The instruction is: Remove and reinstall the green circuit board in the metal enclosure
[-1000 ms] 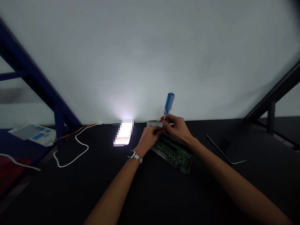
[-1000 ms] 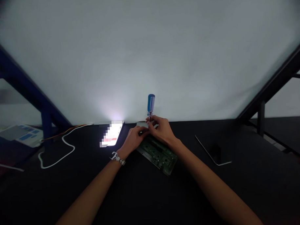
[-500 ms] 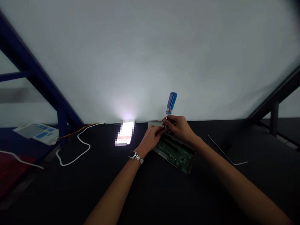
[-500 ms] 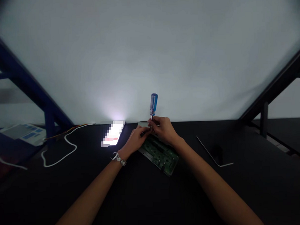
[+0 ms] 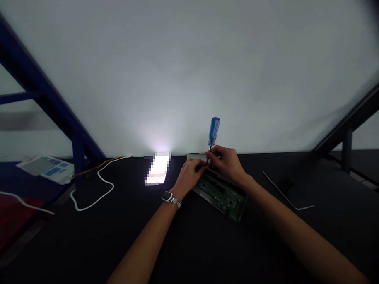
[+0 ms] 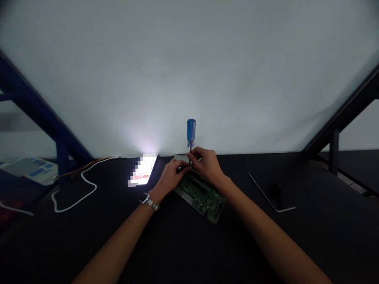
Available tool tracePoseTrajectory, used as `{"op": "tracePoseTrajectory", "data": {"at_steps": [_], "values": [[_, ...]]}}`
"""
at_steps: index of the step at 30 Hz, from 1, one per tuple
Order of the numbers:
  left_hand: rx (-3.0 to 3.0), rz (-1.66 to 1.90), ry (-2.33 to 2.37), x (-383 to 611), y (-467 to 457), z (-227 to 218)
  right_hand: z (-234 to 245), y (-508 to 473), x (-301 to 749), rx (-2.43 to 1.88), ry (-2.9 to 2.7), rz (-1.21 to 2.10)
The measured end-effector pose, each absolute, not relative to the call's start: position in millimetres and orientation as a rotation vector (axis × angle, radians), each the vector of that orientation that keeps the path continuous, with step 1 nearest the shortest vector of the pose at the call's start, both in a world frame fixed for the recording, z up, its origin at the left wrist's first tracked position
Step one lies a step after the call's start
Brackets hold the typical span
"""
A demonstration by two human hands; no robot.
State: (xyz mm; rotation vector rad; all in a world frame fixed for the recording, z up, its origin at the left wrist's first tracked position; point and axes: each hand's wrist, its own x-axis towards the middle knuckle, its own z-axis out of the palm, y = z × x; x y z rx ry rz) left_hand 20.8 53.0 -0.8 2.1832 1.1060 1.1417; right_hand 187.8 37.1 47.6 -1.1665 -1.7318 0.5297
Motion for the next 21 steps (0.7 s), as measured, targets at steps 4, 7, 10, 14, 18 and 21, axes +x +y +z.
{"op": "tracePoseTrajectory", "data": {"at_steps": [4,7,10,14,18,21], "values": [[2.195,1.107,1.035,18.0,56.0,-3.5,53.9,36.9,188.6,-1.099,-1.872,0.590],[2.174,1.130,1.069,18.6,55.5,-4.6,54.1,36.2,188.1,-1.108,-1.860,0.606],[2.164,1.196,1.118,21.2,54.1,-5.5,49.9,37.0,187.8,-1.151,-1.757,0.537],[2.140,1.232,1.165,23.3,54.2,-7.0,46.0,38.7,187.4,-1.172,-1.742,0.475],[2.186,1.159,1.073,21.2,55.8,-7.1,49.5,36.8,187.1,-1.180,-1.851,0.395],[2.221,1.100,1.013,19.6,56.0,-6.2,52.4,34.5,187.6,-1.169,-1.919,0.426]]}}
